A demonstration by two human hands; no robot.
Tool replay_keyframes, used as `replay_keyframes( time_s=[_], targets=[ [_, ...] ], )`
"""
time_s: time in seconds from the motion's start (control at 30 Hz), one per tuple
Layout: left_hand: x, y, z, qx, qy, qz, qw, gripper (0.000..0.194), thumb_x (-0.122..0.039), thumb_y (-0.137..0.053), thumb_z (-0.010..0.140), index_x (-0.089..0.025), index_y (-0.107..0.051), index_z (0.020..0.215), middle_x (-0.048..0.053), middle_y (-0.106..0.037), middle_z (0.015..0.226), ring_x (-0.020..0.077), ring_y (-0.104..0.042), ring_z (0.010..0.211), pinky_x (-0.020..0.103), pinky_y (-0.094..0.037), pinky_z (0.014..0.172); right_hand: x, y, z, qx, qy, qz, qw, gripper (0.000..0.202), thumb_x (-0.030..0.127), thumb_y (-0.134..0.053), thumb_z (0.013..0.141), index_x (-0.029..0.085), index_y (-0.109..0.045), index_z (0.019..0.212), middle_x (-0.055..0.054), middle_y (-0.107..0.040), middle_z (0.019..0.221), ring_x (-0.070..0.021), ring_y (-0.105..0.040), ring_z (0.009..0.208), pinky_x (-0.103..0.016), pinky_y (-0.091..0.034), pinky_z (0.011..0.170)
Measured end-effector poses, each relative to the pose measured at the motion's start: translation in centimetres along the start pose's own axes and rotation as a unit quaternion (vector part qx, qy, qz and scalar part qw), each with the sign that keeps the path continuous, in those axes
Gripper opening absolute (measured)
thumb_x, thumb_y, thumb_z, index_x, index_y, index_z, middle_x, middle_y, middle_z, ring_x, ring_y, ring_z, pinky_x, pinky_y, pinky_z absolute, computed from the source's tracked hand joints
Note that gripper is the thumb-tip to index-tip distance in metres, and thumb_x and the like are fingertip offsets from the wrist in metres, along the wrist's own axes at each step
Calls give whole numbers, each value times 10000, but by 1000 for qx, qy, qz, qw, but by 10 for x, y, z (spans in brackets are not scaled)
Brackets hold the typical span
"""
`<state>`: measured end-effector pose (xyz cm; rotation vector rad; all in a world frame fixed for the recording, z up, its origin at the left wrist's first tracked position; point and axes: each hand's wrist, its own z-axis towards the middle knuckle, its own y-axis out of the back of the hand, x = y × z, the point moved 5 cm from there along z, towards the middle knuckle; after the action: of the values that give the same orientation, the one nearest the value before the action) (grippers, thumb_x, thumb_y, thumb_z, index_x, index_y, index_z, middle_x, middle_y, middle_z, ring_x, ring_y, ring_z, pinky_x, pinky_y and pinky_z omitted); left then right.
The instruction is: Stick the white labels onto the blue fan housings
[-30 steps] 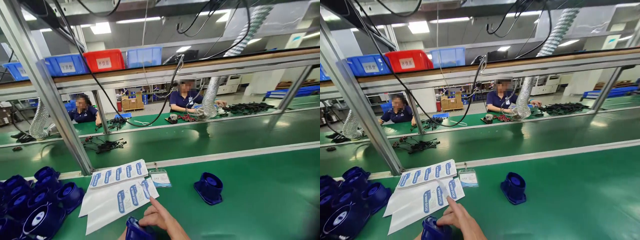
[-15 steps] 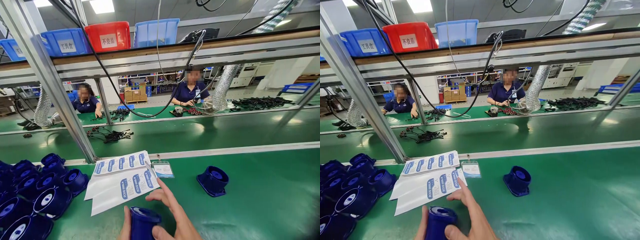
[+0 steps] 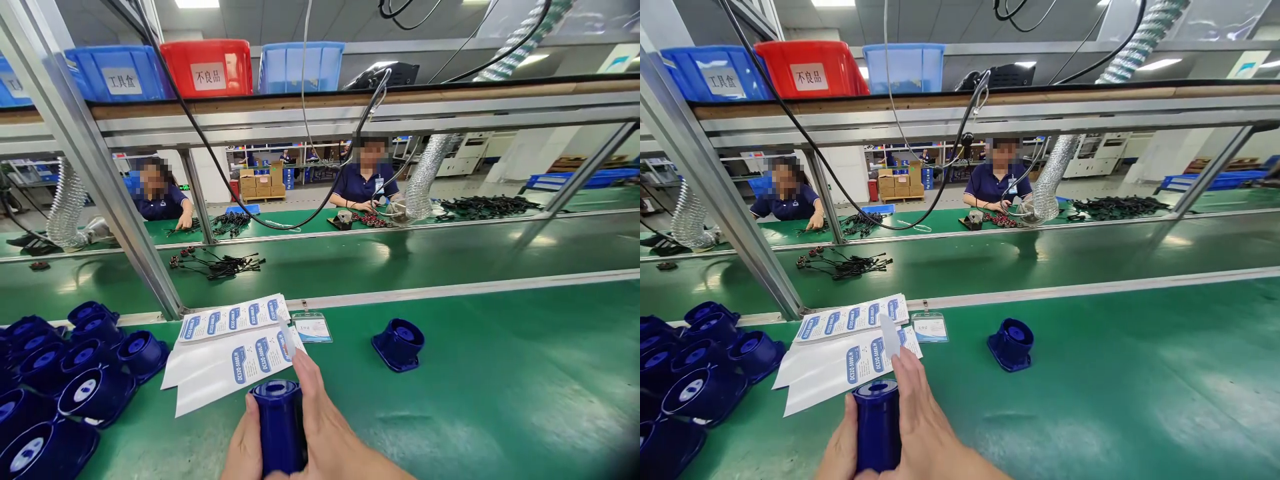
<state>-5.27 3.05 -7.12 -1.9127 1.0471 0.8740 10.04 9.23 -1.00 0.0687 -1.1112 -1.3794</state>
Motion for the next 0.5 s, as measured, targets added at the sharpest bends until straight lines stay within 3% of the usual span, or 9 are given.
replay_keyframes(
  time_s=[0.07,0.13,0.2,0.27,0.3,0.37,0.5],
  targets=[
    [-3,-9,4,54,27,-40,997,1096,-1033,-599,610,-61,-798,1076,214,-804,935,355,-773,861,424,-631,823,4,12,-2,-30,68,-19,997,1484,538,-967,670,339,111,1670,-233,-128,1710,-551,-225,1568,-733,-360,1201],
    [-8,-19,6,113,26,-110,987,1085,-1038,-587,622,-37,-796,984,198,-778,816,299,-746,709,383,-613,697,4,33,-4,-100,73,-26,992,1341,587,-942,708,332,-59,1684,-219,-219,1679,-521,-321,1529,-671,-450,1161],
    [-14,-22,7,125,-4,-158,979,992,-980,-660,661,-48,-793,971,174,-774,852,261,-732,708,346,-597,664,5,60,-7,-193,43,-41,979,1025,549,-900,788,288,-354,1616,-215,-388,1565,-458,-512,1375,-591,-554,1054],
    [-17,-21,7,111,-16,-174,978,932,-931,-704,694,-49,-788,982,168,-771,882,254,-726,726,352,-604,676,11,83,-8,-258,53,-67,962,554,322,-855,875,277,-636,1381,-163,-591,1319,-331,-667,1072,-466,-621,856],
    [-17,-21,6,104,-14,-176,979,930,-924,-705,706,-40,-785,986,174,-768,875,258,-725,732,361,-610,687,15,91,-6,-264,71,-76,959,400,184,-823,881,279,-709,1253,-122,-660,1170,-269,-683,920,-402,-614,749],
    [-18,-19,5,92,-12,-172,981,930,-916,-685,738,-22,-779,978,185,-758,824,270,-723,730,374,-615,699,22,97,-2,-249,102,-74,960,379,-2,-765,843,276,-757,1101,-51,-720,919,-202,-673,728,-327,-571,613],
    [-18,-13,7,43,-48,-158,985,830,-863,-701,782,-55,-764,962,177,-763,843,268,-713,703,376,-605,659,17,92,1,-243,59,10,968,327,-13,-768,827,275,-788,980,-12,-773,782,-188,-714,639,-292,-592,577]
  ],
)
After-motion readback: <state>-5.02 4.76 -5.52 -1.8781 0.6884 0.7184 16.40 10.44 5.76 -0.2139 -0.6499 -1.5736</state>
